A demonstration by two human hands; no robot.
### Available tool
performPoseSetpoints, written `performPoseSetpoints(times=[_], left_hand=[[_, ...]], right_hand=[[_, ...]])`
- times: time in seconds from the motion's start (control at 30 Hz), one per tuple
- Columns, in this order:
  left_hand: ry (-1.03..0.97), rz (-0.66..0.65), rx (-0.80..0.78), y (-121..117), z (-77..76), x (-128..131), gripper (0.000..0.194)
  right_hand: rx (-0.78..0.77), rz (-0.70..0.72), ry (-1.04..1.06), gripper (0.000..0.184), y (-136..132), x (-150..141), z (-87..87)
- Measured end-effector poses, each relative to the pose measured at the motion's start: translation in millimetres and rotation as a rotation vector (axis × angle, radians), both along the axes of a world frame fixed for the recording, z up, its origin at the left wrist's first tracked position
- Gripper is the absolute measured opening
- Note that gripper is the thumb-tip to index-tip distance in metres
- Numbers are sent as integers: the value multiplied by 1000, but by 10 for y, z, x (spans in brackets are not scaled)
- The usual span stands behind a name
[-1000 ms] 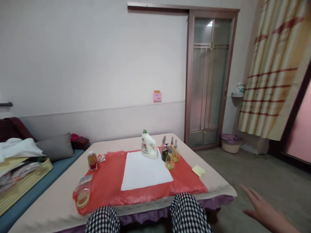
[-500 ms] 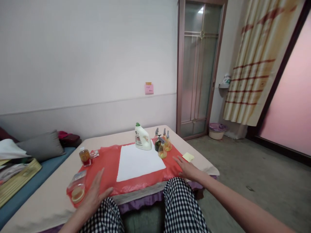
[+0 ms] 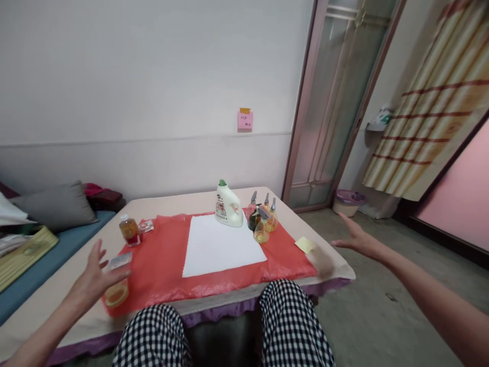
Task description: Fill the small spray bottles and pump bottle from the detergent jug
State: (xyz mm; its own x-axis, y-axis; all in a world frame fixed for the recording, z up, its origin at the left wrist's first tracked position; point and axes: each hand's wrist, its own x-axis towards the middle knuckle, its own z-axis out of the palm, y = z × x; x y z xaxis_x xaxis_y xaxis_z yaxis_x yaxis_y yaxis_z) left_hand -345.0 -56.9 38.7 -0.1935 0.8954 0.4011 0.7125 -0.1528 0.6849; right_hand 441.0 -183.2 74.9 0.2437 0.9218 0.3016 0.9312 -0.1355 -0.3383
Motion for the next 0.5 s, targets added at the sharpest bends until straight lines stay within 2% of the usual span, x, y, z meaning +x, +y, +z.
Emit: performPoseSetpoints(times=[0.07,0.1,0.17,0.23,0.3,0.37,0.43,0.5], left_hand=[[-69,18,-82,54,28,-40,117],[-105,5,-121,60,44,18,119],[-133,-50,-150,25,45,271,123],[-75,-146,-138,-69,-34,641,120],[-9,-201,-162,-205,-200,1025,105],[132,-335,-213,-349,-416,1332,80],[316,-481,-171,-462,-625,1514,62],[485,-539,-132,-518,-778,1572,55]], right_hand=[[-39,-36,33,95,-38,16,-33],[-69,-37,46,96,-25,-47,-59],[-118,3,51,96,49,-311,-131],[-166,92,40,94,147,-732,-233],[-214,213,18,86,218,-1246,-354],[-273,355,-13,80,227,-1785,-472],[-334,500,-54,78,171,-2292,-566],[-377,647,-105,77,78,-2721,-621]])
